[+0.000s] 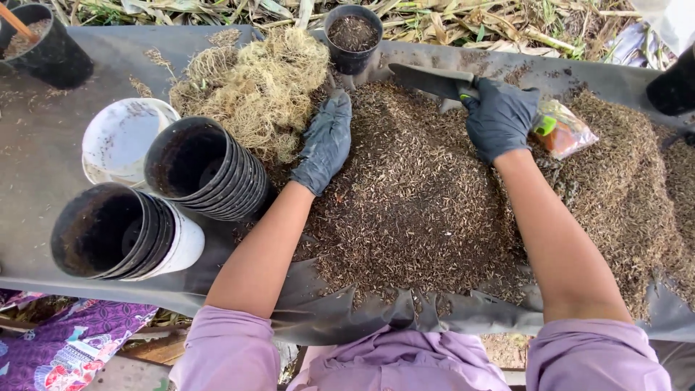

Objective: Mixing soil substrate on a table using a hand trowel and gloved hands to prepare it for potting.

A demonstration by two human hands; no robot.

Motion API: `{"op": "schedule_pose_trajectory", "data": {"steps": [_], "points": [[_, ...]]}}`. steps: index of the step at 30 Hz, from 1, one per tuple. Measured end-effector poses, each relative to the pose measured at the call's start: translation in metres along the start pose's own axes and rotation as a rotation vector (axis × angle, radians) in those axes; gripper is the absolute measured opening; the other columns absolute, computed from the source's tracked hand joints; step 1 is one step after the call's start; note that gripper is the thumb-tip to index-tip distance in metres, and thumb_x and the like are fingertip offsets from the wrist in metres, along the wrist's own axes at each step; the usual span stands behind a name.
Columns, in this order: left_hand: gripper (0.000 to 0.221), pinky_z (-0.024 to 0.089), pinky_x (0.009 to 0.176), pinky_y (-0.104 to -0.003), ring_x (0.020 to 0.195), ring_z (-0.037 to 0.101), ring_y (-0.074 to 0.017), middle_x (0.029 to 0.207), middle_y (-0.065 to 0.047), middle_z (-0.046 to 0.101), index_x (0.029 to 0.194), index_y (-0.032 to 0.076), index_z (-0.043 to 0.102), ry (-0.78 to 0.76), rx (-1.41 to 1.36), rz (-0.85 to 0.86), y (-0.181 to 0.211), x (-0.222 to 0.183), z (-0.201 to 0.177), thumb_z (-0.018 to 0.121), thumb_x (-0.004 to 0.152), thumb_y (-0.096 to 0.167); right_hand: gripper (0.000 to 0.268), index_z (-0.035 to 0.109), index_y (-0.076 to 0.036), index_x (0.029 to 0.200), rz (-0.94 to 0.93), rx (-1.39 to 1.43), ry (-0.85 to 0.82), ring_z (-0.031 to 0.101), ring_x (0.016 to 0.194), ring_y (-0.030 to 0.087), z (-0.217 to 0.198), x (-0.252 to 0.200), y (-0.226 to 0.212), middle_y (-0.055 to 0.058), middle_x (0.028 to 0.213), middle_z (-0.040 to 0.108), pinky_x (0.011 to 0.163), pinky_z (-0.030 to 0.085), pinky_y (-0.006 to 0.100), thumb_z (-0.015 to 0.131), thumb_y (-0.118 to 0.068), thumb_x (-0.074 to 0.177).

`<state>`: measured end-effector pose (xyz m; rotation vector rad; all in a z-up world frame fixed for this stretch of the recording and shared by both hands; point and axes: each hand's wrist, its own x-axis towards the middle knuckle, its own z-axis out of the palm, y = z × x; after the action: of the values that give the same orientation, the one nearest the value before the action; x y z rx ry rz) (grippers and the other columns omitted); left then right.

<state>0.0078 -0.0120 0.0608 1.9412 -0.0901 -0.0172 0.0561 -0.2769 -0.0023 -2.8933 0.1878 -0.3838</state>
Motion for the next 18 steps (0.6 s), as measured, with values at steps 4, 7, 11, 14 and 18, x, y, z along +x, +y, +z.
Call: {"op": "schedule_pose_trajectory", "data": {"steps": [4,7,11,14,18], "points": [[0.069,0.007,0.127,-0.031,0.152,0.023,-0.0248,0.155,-0.021,0.037,0.156,0.004,0.027,0.074,-0.079,-0.061,-0.010,0.011,0.001,0.033,0.100,0.044,0.039,0.066,-0.026,0.135,0.040,0.039,-0.162,0.060,0.120,0.051,0.022,0.015,-0.006,0.025,0.122,0.070,0.102,0.039,0.066,0.052,-0.043,0.103],[0.071,0.007,0.127,-0.031,0.152,0.025,-0.0226,0.154,-0.018,0.039,0.157,0.008,0.027,0.114,-0.129,-0.100,-0.018,0.018,0.002,0.033,0.099,0.048,0.035,0.069,-0.036,0.130,-0.050,-0.035,-0.254,0.066,0.113,0.046,0.027,0.009,0.002,0.017,0.109,0.075,0.095,0.047,0.061,0.049,-0.048,0.104],[0.074,0.005,0.128,-0.031,0.152,0.029,-0.0193,0.153,-0.013,0.043,0.158,0.015,0.026,0.170,-0.206,-0.150,-0.024,0.024,0.008,0.033,0.097,0.055,0.028,0.073,-0.037,0.127,-0.151,0.007,-0.074,0.071,0.103,0.039,-0.027,-0.028,-0.005,0.008,0.093,0.077,0.104,0.039,0.050,0.060,-0.044,0.103],[0.076,0.004,0.128,-0.031,0.152,0.031,-0.0171,0.152,-0.010,0.045,0.159,0.019,0.026,0.198,-0.252,-0.191,-0.033,0.024,0.011,0.034,0.095,0.060,0.027,0.071,-0.040,0.130,-0.108,0.051,0.037,0.065,0.105,0.044,-0.008,-0.044,0.033,0.004,0.094,0.074,0.092,0.044,0.056,0.064,-0.052,0.106],[0.091,0.013,0.128,-0.040,0.155,0.024,-0.0288,0.165,-0.018,0.026,0.159,0.002,0.017,-0.033,-0.611,0.113,-0.086,0.036,0.005,0.024,0.096,0.067,0.017,0.085,-0.013,0.123,-0.472,-0.032,0.406,0.039,0.069,0.013,-0.071,-0.079,0.017,-0.011,0.069,0.049,0.092,0.024,0.033,0.077,-0.028,0.117]]}}
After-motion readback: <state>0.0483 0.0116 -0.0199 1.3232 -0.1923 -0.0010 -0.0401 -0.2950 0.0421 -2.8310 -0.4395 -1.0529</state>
